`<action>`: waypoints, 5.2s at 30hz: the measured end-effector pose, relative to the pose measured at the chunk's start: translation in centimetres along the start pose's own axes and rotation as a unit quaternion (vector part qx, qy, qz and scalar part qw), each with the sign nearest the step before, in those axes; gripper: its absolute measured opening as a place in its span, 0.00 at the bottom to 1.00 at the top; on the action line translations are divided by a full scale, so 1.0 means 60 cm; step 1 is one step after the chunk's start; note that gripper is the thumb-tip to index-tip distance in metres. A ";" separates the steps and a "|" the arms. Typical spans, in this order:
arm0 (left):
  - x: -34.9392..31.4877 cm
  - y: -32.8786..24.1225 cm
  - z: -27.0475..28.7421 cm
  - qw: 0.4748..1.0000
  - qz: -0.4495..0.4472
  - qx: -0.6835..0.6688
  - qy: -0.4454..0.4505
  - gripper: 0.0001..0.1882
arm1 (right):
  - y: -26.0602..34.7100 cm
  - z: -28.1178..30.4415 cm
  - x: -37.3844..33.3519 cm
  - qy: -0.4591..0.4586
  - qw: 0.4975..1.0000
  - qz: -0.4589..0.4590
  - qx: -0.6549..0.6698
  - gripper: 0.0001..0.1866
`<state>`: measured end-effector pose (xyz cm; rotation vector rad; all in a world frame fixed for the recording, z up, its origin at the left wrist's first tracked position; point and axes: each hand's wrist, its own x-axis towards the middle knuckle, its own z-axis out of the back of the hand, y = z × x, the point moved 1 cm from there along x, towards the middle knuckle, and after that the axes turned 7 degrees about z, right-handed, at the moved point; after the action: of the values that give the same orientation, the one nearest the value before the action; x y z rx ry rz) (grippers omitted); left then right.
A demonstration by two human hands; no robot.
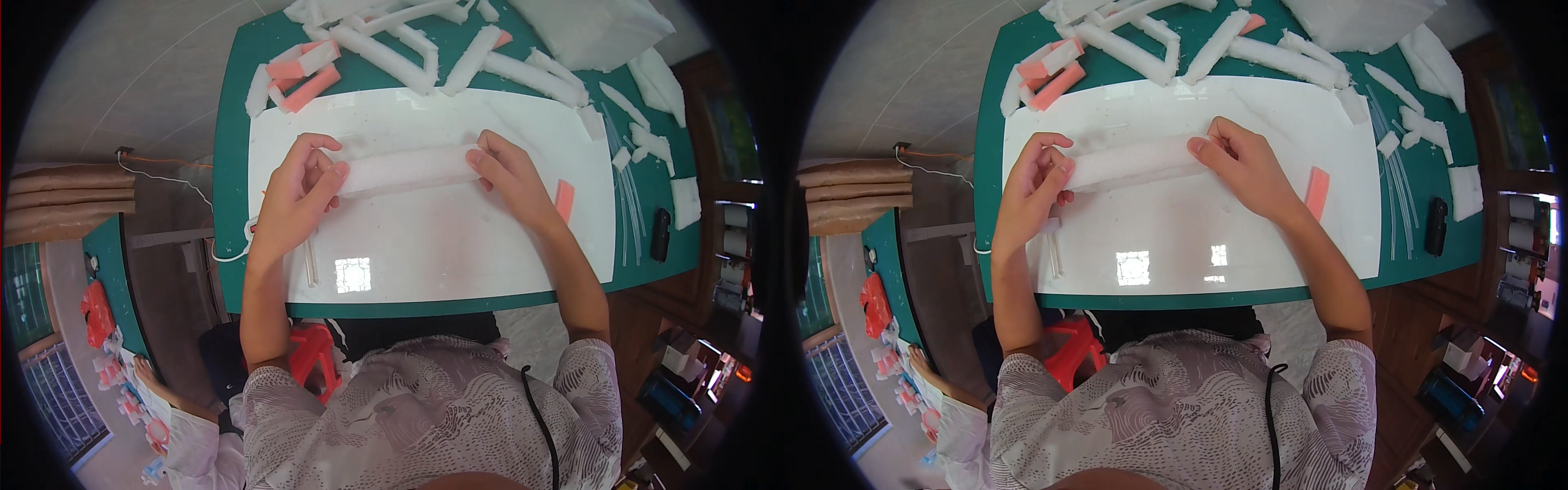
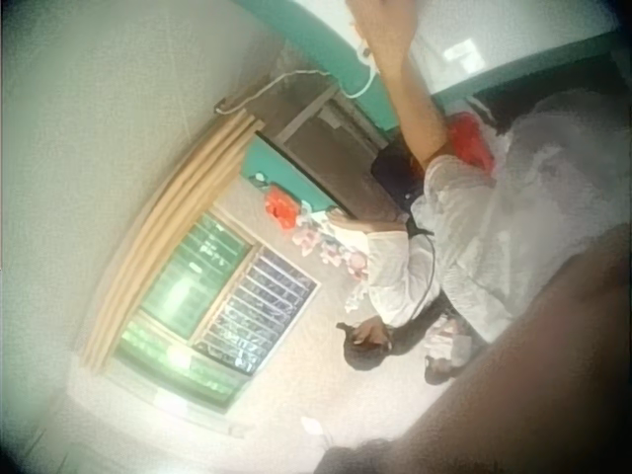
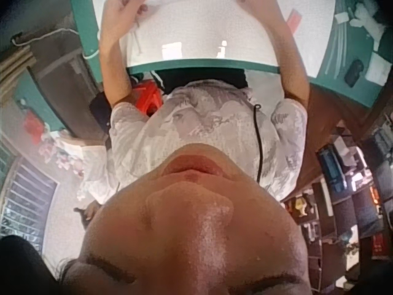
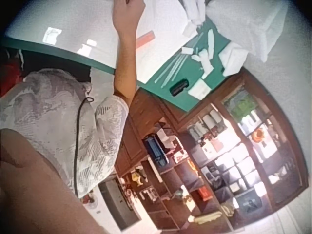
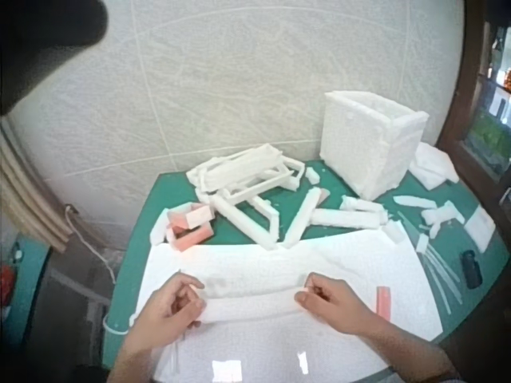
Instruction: Using a hot glue gun to assemble white and pink foam pieces onto a white board.
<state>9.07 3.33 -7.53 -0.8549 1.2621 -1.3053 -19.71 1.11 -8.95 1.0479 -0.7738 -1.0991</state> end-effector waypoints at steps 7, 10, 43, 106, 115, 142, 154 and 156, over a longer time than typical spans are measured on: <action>0.001 0.003 -0.002 1.000 0.001 -0.016 0.000 0.11 | -0.010 -0.001 0.001 0.001 0.999 0.011 0.037 0.20; 0.002 0.003 0.000 1.000 -0.009 -0.008 -0.004 0.11 | -0.007 0.000 0.001 0.002 0.999 0.005 0.046 0.19; 0.006 0.007 0.004 1.000 0.000 -0.015 0.018 0.09 | -0.005 0.000 0.003 0.017 0.994 -0.012 0.107 0.17; 0.018 0.008 0.001 0.999 -0.005 -0.052 0.003 0.11 | 0.023 0.002 -0.001 -0.012 0.997 -0.056 0.060 0.19; 0.013 0.008 -0.005 0.998 -0.039 -0.044 -0.013 0.12 | 0.011 0.010 0.000 0.016 0.997 -0.056 0.053 0.17; 0.007 0.012 -0.003 0.968 -0.244 -0.038 -0.040 0.15 | 0.015 0.014 -0.010 -0.050 0.974 0.185 0.124 0.28; 0.009 0.020 -0.005 0.951 -0.304 0.012 -0.056 0.06 | 0.023 0.008 -0.007 -0.096 0.979 0.097 0.154 0.27; 0.009 0.018 -0.008 0.952 -0.300 0.009 -0.060 0.05 | 0.027 0.010 -0.006 -0.094 0.980 0.083 0.154 0.28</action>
<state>8.74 3.04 -8.78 -1.3500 0.9172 -1.7001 -19.82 1.44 -7.23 1.1233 -1.1911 -0.9613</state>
